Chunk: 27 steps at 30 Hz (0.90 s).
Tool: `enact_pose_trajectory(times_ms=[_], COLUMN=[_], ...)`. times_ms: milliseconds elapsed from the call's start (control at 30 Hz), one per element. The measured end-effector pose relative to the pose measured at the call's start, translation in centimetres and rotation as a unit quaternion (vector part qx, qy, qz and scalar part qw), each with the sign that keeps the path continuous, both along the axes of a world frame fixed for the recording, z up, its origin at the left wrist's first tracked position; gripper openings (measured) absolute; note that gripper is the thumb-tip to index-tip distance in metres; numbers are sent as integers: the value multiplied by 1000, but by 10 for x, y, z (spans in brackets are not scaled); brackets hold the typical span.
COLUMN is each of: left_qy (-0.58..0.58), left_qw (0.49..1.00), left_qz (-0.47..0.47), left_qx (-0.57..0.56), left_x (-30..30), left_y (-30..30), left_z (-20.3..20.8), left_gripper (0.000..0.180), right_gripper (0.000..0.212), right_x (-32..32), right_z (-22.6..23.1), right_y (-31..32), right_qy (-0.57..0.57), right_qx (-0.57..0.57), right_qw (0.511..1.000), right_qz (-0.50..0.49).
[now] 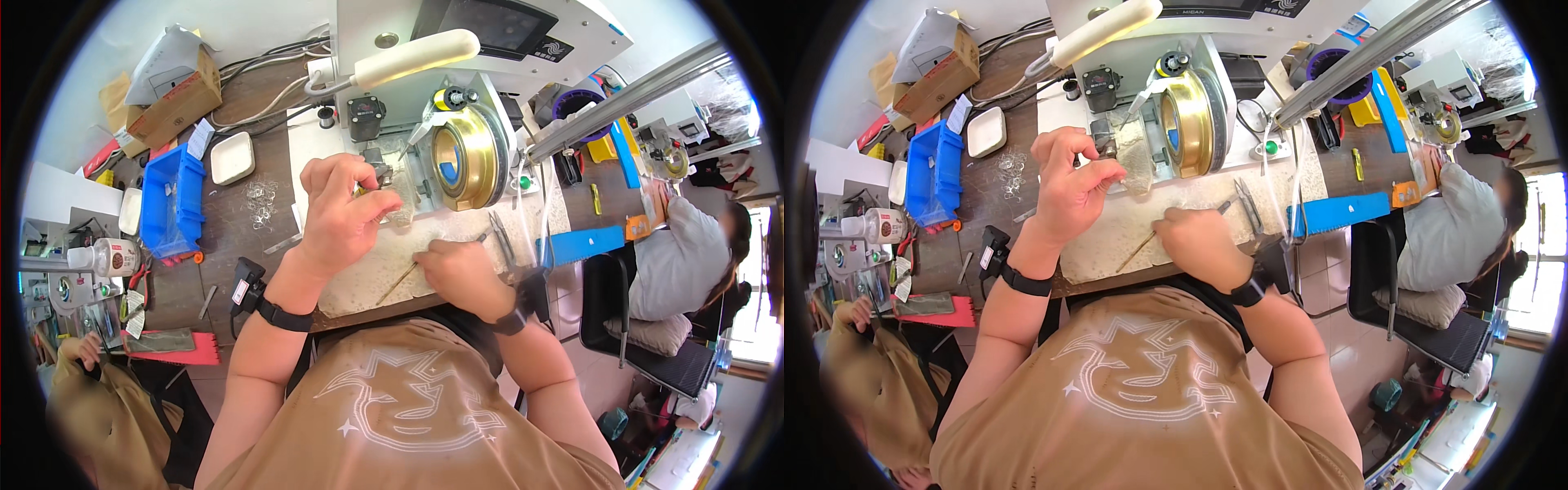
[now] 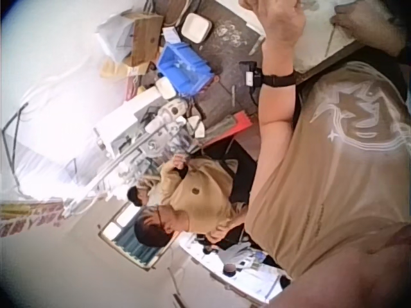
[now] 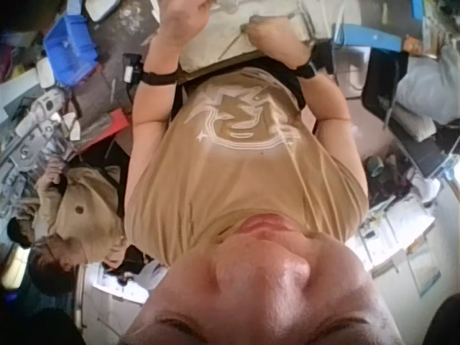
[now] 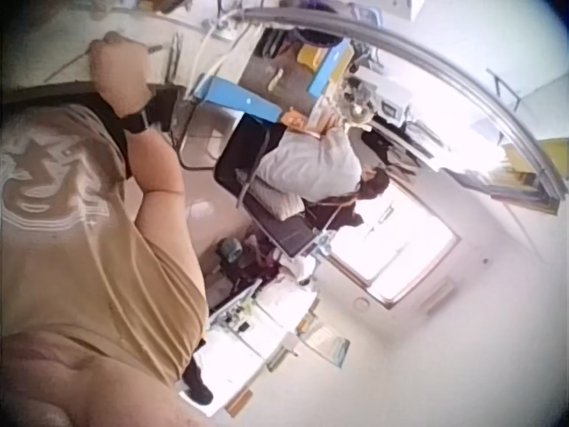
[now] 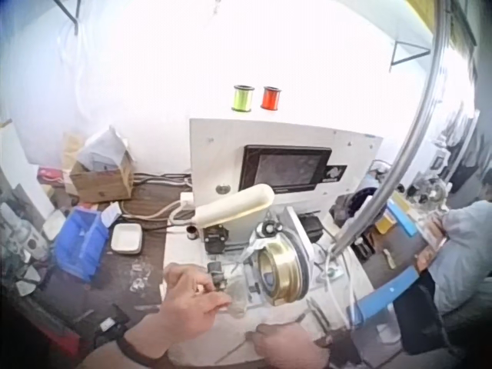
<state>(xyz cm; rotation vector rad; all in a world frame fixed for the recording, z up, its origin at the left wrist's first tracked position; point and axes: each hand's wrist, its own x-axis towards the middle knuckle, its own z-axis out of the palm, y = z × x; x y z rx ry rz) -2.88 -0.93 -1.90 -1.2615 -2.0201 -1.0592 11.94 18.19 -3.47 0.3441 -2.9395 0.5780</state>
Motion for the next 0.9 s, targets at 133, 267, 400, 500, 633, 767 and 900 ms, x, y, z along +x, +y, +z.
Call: enact_pose_trajectory(times_ms=[133,267,400,500,633,767,900], left_qy=[47,65,66,65,62,64,64], left_qw=[998,997,996,996,996,996,996], left_qz=[41,45,59,65,64,64,68], left_qx=[10,18,21,22,12,12,5], left_x=[-1,-2,-4,-4,-4,-5,-4], left_y=[0,1,0,-1,-2,-3,-3], left_z=[-13,-17,-20,-22,-22,-23,-22], left_gripper=[21,26,27,26,24,25,25], right_gripper=[6,9,13,19,24,26,28], right_x=[-1,-2,-4,-3,-13,-30,-40], right_z=[8,14,19,16,10,-7,-14], right_y=[-16,-9,-4,-9,-19,-26,-30], right_qy=[-39,-37,91,164,233,258,239], right_qx=[201,229,38,-118,-224,-239,-238], right_qw=[974,961,989,979,942,930,930], right_qz=[101,153,114,10,-93,-108,-145])
